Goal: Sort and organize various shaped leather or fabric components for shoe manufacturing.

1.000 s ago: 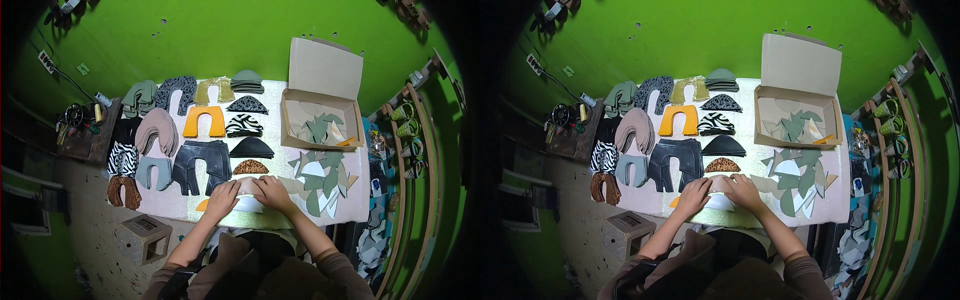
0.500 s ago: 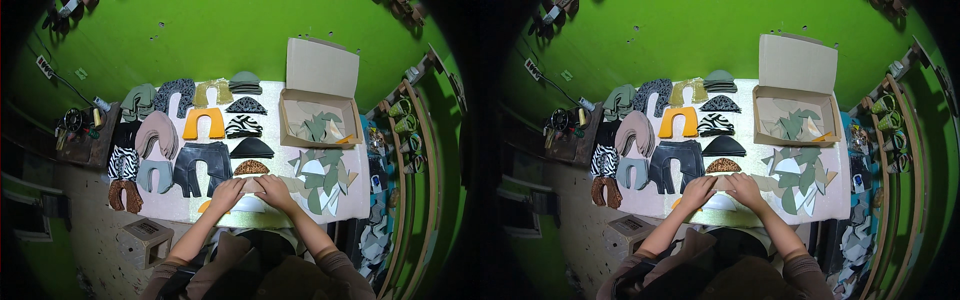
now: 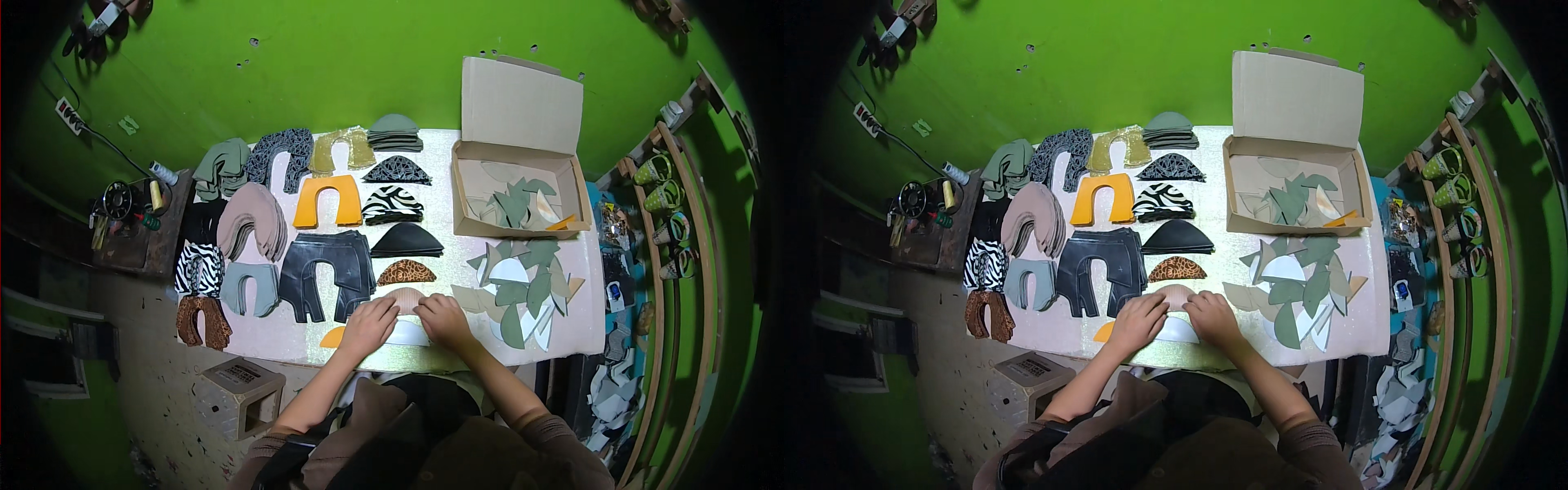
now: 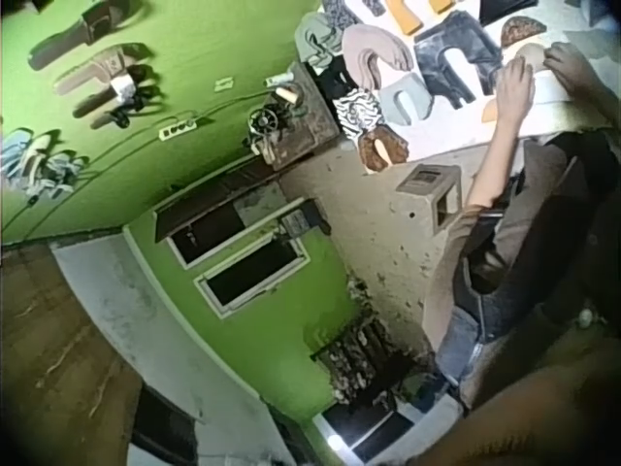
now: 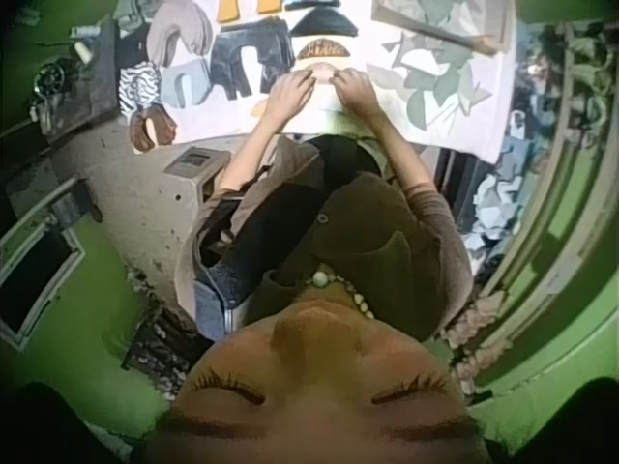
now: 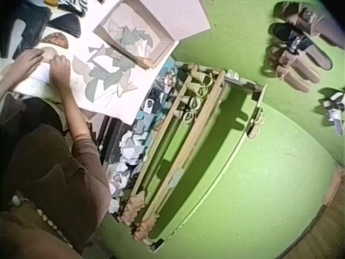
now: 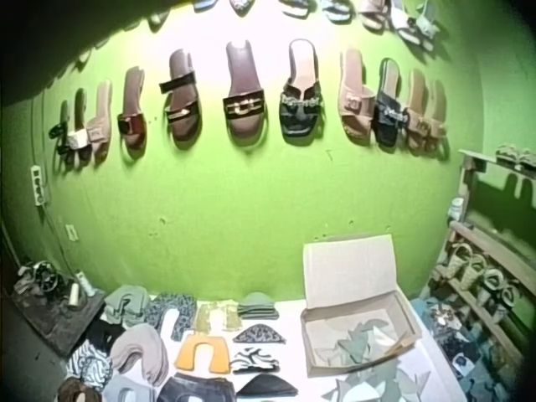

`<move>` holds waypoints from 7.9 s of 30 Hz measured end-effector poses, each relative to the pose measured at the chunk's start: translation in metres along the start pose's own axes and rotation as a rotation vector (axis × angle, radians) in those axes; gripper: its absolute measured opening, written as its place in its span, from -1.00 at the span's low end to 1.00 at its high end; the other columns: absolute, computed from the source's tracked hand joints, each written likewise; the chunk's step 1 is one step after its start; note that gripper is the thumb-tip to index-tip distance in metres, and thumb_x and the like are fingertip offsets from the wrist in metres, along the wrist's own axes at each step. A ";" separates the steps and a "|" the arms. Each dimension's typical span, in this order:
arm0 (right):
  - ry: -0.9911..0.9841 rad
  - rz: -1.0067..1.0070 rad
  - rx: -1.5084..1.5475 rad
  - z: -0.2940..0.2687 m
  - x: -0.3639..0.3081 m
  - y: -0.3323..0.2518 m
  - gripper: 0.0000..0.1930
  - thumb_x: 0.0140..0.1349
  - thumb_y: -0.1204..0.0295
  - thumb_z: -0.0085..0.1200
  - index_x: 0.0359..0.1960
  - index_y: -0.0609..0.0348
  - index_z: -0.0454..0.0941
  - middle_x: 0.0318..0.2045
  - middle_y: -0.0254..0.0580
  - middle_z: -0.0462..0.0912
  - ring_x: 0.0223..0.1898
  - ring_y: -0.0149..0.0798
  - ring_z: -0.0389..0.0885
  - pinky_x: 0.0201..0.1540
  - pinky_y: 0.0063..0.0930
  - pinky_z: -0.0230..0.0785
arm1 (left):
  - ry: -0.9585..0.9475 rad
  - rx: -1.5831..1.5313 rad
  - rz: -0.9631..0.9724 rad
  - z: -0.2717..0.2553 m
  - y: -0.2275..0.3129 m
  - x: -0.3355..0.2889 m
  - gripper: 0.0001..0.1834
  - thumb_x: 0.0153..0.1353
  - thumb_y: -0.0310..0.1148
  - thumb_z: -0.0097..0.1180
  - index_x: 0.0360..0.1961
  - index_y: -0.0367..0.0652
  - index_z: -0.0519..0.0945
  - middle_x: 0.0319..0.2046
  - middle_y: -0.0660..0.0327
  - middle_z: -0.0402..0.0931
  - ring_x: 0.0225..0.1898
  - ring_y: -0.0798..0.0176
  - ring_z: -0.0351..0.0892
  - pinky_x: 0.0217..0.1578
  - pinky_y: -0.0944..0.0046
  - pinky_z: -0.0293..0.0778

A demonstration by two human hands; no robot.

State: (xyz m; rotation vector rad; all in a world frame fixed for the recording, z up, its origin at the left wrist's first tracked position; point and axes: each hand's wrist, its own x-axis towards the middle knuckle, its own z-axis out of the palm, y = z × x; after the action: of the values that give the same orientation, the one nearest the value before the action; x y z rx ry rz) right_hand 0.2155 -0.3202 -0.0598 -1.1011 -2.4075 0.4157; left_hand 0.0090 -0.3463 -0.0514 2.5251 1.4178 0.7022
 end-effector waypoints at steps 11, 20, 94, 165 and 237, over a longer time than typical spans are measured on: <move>0.053 0.022 0.167 -0.017 -0.015 0.014 -0.74 -0.01 0.57 -0.02 -0.24 0.10 0.53 -0.21 -0.21 0.50 -0.10 -0.14 0.43 -0.05 -0.29 0.25 | 0.003 -0.076 -0.102 0.006 0.032 0.021 -0.77 0.06 -0.34 0.09 -0.24 -0.16 0.54 -0.21 0.18 0.47 -0.15 0.12 0.44 -0.11 0.16 0.32; 0.132 0.214 0.104 -0.074 -0.059 0.068 -0.76 0.01 0.59 -0.03 -0.25 0.13 0.54 -0.23 -0.18 0.49 -0.09 -0.12 0.42 -0.06 -0.27 0.26 | -0.087 -0.204 -0.074 0.047 0.097 0.083 -0.71 0.08 -0.37 0.04 -0.13 -0.12 0.51 -0.15 0.17 0.46 -0.13 0.10 0.44 -0.11 0.16 0.33; -0.132 0.467 0.550 -0.132 -0.118 0.185 -0.70 0.13 0.41 0.08 -0.11 0.21 0.43 -0.23 -0.12 0.46 -0.29 -0.24 0.53 -0.24 -0.43 0.39 | 0.137 -1.226 -0.920 0.166 0.202 0.152 -0.66 0.24 -0.39 0.00 -0.02 -0.35 0.38 -0.27 0.18 0.49 -0.23 0.39 0.48 -0.17 0.42 0.41; 0.006 0.427 0.444 -0.147 -0.114 0.123 -0.80 0.12 0.40 0.08 -0.31 0.27 0.41 -0.40 -0.10 0.51 -0.41 -0.19 0.57 -0.36 -0.39 0.41 | 0.192 -1.421 -0.978 0.146 0.210 0.127 -0.82 0.26 -0.35 -0.01 -0.30 -0.26 0.51 -0.36 0.27 0.50 -0.34 0.43 0.52 -0.25 0.41 0.49; 0.236 0.456 0.141 -0.039 0.349 0.176 -0.66 0.00 0.56 0.01 -0.11 0.25 0.47 -0.15 0.06 0.54 -0.18 0.04 0.52 -0.07 -0.21 0.35 | 0.201 -0.138 -0.301 -0.010 -0.234 0.328 -0.57 0.06 -0.40 0.13 -0.01 -0.27 0.42 -0.20 -0.04 0.43 -0.11 -0.07 0.42 -0.07 0.13 0.36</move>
State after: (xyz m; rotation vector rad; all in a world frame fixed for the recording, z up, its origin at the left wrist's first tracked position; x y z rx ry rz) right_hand 0.1460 0.0628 -0.0081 -1.5390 -1.8862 0.5565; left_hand -0.0300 0.0537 -0.0221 2.1240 1.7004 0.9774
